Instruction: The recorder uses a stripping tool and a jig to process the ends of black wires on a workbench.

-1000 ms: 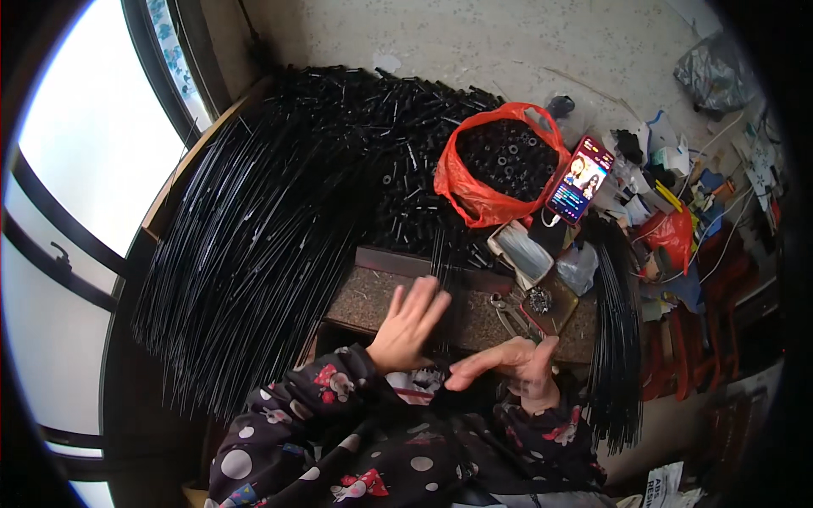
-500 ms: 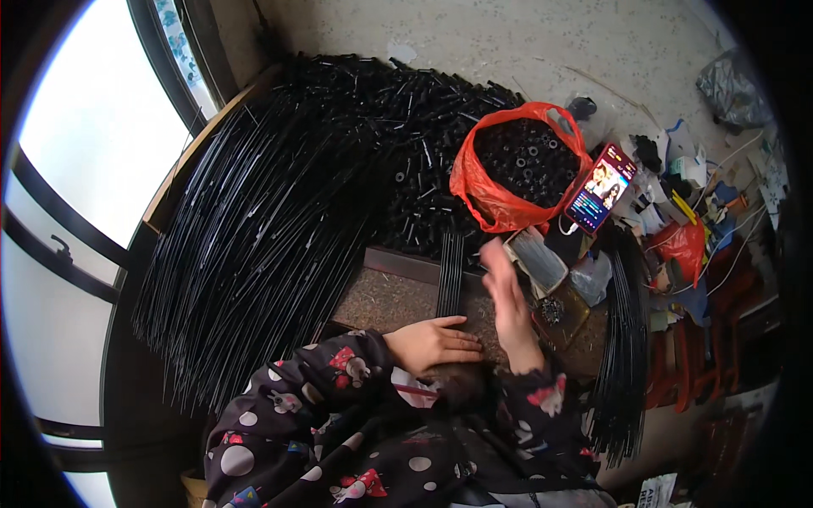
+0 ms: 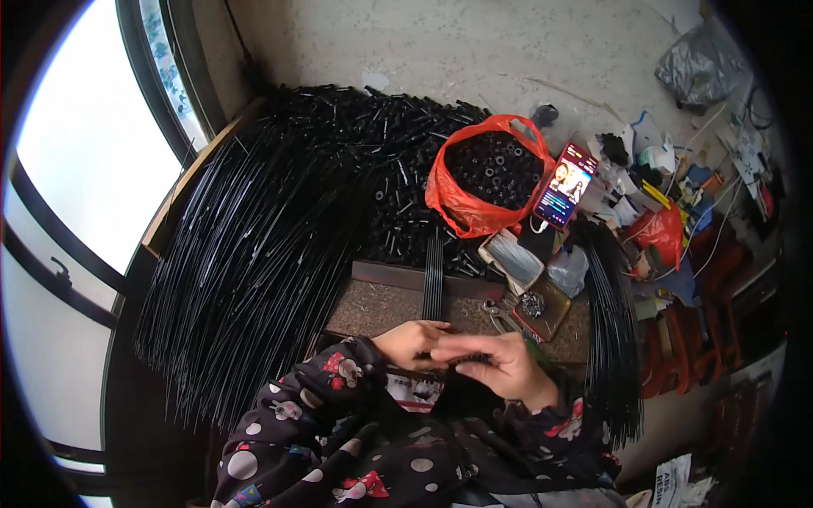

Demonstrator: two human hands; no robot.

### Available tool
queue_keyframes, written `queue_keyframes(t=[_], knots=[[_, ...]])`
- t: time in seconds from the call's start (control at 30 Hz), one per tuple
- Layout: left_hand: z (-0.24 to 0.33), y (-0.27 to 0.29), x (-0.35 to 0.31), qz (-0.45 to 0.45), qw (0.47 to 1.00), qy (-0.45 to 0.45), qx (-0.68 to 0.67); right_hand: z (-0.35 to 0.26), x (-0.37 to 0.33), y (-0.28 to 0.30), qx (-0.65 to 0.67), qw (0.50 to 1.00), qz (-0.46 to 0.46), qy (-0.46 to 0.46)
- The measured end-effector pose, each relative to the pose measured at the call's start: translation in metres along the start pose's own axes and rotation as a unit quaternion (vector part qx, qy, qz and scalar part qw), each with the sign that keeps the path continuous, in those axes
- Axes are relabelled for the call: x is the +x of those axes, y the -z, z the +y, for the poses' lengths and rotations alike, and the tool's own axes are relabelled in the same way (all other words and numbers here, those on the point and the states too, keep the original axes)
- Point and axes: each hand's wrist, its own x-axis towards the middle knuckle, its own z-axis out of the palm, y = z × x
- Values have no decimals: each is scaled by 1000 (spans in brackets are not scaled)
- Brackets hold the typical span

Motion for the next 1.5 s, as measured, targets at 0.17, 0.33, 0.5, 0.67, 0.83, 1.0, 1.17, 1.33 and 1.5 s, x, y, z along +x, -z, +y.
queue_keyframes(t=[0.17, 0.33, 0.5, 0.67, 0.83, 1.0, 1.17, 1.33, 1.5], knots=[[58, 30, 24, 56, 992, 69, -89, -3, 16, 13, -174, 976, -78, 107], [106, 67, 55, 74, 976, 57, -197, 21, 27, 27, 224, 971, -64, 43], [106, 70, 47, 55, 969, 90, -224, 120, 45, 118, -446, 866, 189, -123], [110, 70, 51, 116, 969, 99, -195, 167, 18, 129, -525, 827, 199, -18], [98, 70, 54, 108, 975, 62, -182, 168, 15, 130, -547, 813, 196, 22], [100, 73, 51, 145, 967, 139, -158, 103, 34, 87, -317, 914, 235, 90], [96, 72, 61, 161, 969, 125, -142, -8, -4, 24, -296, 928, 204, 103], [105, 71, 57, 168, 970, 107, -137, -18, -10, 9, -429, 861, 225, 156], [108, 65, 57, 161, 975, 93, -118, -22, -18, 5, -435, 859, 221, 157]])
